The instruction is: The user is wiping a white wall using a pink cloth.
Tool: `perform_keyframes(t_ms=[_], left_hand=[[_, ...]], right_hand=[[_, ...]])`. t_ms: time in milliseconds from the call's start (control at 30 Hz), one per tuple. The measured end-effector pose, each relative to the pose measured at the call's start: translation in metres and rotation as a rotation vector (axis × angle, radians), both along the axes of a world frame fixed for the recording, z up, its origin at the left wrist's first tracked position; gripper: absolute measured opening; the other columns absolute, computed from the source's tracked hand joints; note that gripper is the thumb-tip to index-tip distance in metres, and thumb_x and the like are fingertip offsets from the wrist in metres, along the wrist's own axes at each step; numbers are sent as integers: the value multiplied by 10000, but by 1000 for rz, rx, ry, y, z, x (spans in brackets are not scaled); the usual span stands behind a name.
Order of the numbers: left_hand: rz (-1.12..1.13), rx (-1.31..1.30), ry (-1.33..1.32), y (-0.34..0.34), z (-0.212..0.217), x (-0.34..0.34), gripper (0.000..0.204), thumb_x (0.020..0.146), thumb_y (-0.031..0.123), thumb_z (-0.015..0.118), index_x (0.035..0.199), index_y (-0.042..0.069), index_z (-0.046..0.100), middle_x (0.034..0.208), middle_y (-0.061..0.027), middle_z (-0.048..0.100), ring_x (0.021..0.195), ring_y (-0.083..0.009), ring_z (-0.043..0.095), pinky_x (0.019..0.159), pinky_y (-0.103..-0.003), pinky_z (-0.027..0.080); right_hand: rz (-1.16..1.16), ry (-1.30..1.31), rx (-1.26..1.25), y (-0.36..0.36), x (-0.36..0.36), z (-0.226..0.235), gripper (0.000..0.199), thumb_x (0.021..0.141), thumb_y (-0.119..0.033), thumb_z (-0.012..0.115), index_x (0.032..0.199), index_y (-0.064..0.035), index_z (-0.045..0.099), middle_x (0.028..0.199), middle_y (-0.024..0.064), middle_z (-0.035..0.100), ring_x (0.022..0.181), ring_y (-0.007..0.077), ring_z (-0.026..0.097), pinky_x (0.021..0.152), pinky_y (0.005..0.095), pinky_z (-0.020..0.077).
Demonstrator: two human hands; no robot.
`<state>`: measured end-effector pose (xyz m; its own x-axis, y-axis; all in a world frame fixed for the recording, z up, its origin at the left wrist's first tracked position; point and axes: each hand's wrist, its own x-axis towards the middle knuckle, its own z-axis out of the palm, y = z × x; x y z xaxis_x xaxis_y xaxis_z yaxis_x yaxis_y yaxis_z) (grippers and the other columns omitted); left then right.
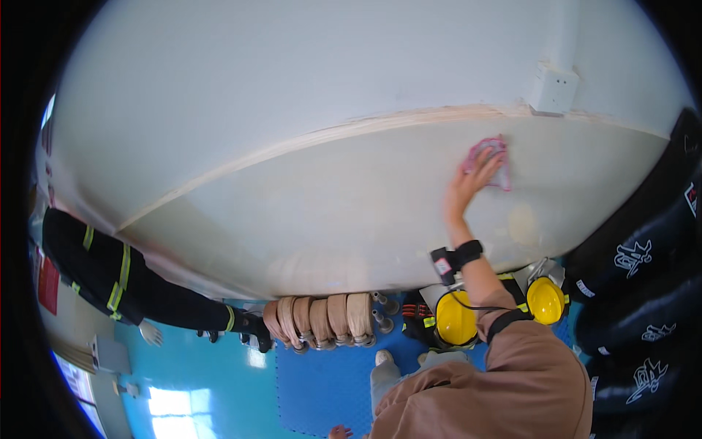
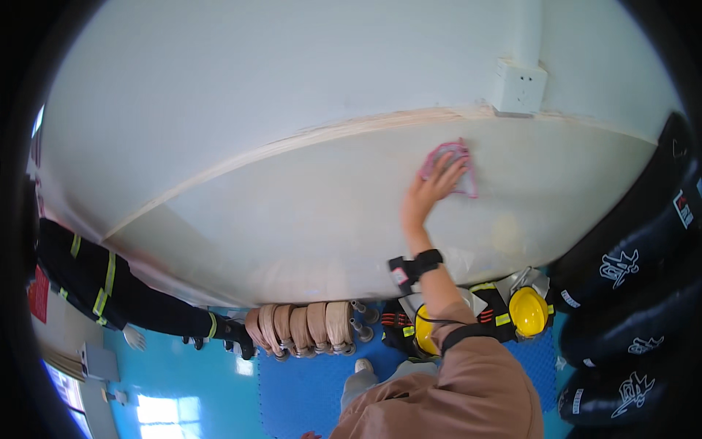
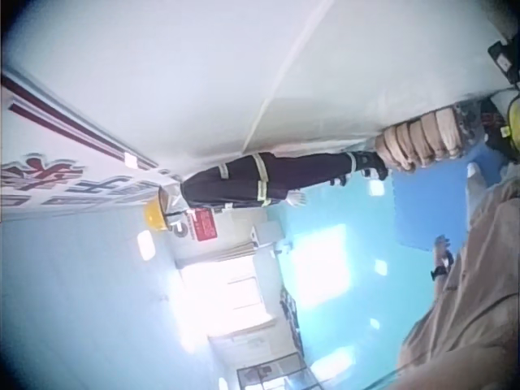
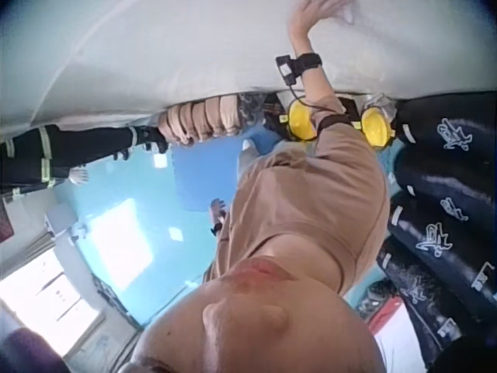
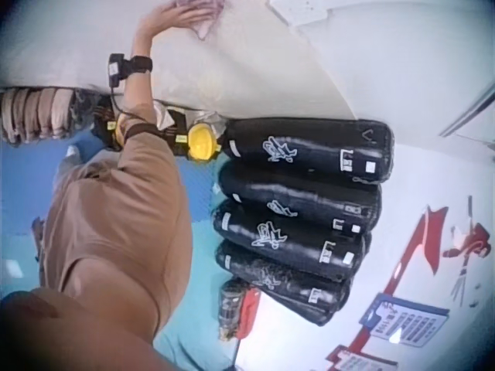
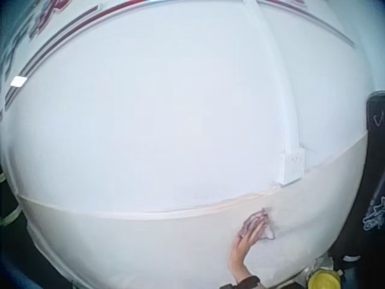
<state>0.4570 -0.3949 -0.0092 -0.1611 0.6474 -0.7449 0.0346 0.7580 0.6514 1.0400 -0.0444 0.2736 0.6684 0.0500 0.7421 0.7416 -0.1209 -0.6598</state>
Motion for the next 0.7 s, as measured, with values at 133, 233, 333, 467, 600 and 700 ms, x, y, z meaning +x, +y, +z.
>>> perform_keyframes(t_ms=[133, 233, 333, 467, 600, 700], left_hand=[[-3, -37, -36, 8, 6, 9, 266, 803, 255, 420, 1011, 93, 458, 857, -88, 562, 695, -180, 536, 452, -279, 395], [-15, -84, -19, 22, 14, 15, 270, 803, 258, 422, 1011, 91, 457, 854, -88, 562, 693, -180, 536, 456, -279, 395], [-14, -105, -2, 25, 17, 14, 273, 802, 261, 424, 1012, 88, 457, 852, -88, 563, 691, -181, 536, 459, -279, 395], [-14, -142, 11, 26, 22, 12, 278, 802, 265, 427, 1012, 85, 457, 849, -87, 564, 689, -181, 536, 464, -279, 396], [-41, -181, 22, 28, 19, 14, 283, 801, 269, 429, 1012, 82, 456, 847, -87, 565, 687, -182, 536, 469, -280, 396], [-47, -206, 41, 23, 24, 12, 287, 801, 273, 432, 1013, 80, 456, 845, -87, 565, 685, -182, 536, 473, -280, 397]], right_hand=[[117, 198, -33, 41, -84, -30, 570, 809, -306, 345, 1269, -55, 122, 1308, 206, -10, 1193, 399, -22, 928, 519, 42], [391, 245, -104, 59, -161, -59, 563, 776, -217, 401, 1247, -18, 166, 1284, 263, -16, 1182, 426, -28, 922, 533, 50], [417, 320, -233, 63, -200, -61, 537, 763, -192, 407, 1216, 26, 219, 1274, 282, 1, 1181, 426, -24, 915, 543, 53], [354, 301, -366, 60, -188, -69, 574, 784, -234, 374, 1241, 18, 134, 1274, 283, -10, 1190, 406, -41, 919, 536, 32], [-146, 597, 48, 54, -79, -89, 558, 850, -244, 232, 1208, 111, -6, 1274, 276, -55, 1194, 382, -46, 974, 418, 20], [-268, 709, 264, 25, 3, -105, 566, 844, -270, 248, 1220, 94, 34, 1288, 254, 12, 1204, 347, 44, 982, 362, 62]])
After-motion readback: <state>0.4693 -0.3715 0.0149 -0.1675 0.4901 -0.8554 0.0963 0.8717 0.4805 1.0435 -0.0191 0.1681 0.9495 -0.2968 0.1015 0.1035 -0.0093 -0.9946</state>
